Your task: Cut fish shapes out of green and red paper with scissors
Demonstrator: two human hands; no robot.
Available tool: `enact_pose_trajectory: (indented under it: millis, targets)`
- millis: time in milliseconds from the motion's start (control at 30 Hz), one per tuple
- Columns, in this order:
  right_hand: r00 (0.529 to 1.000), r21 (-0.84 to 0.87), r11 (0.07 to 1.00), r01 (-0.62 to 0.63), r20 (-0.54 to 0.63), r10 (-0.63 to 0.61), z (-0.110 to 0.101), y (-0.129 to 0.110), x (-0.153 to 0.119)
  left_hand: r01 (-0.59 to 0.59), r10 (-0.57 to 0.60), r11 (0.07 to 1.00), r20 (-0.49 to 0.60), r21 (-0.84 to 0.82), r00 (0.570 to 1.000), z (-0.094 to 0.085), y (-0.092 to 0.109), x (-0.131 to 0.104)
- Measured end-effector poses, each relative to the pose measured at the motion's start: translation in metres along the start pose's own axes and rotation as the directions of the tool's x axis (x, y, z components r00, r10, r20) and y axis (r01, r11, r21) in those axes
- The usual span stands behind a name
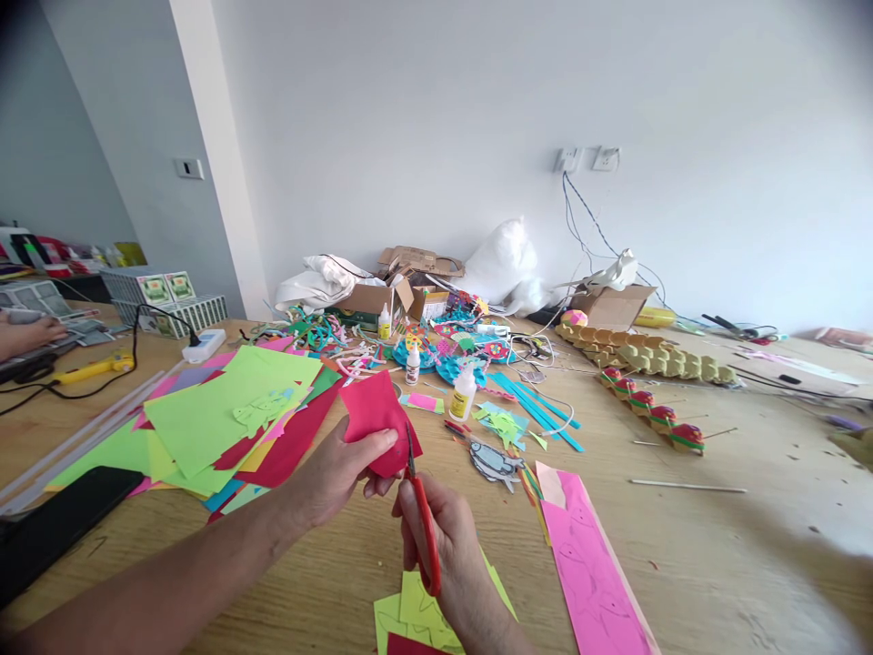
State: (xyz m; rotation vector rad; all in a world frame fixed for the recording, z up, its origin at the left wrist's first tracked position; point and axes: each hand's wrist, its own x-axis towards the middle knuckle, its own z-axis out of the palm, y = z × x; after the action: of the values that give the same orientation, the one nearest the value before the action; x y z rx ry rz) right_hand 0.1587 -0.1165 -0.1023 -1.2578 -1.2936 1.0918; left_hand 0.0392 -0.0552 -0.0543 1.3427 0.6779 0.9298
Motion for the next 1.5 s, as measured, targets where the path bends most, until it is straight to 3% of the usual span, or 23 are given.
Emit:
enact_pose_trajectory:
  millis: [333,567,933,1500]
  targets:
    - [0.999,-0.020,0.999,-0.049,-0.015,0.048,0.0005,-0.0008,0.0019,-0.024,0.023,1.000,0.028,0.011,0.999,-0.0050,-0.0026,0.0034]
    - [1.000,-0.038,0.999,-0.031,0.005,0.031,0.0002,-0.0019,0.0008,-0.031,0.031,0.999,-0.011,0.033,0.999,-0.0053,-0.0036,0.0028]
    - [1.000,-0.039,0.999,0.020,0.005,-0.019,-0.0012,0.0039,0.0018,-0.034,0.032,0.998,0.022,0.059,0.999,-0.0013,0.0019,0.0001]
    - [1.000,-0.074,0.997,-0.021,-0.002,0.021,-0.0016,0.0020,0.0015,-0.033,0.029,0.996,0.056,0.077,0.998,-0.0087,-0.0008,0.0029]
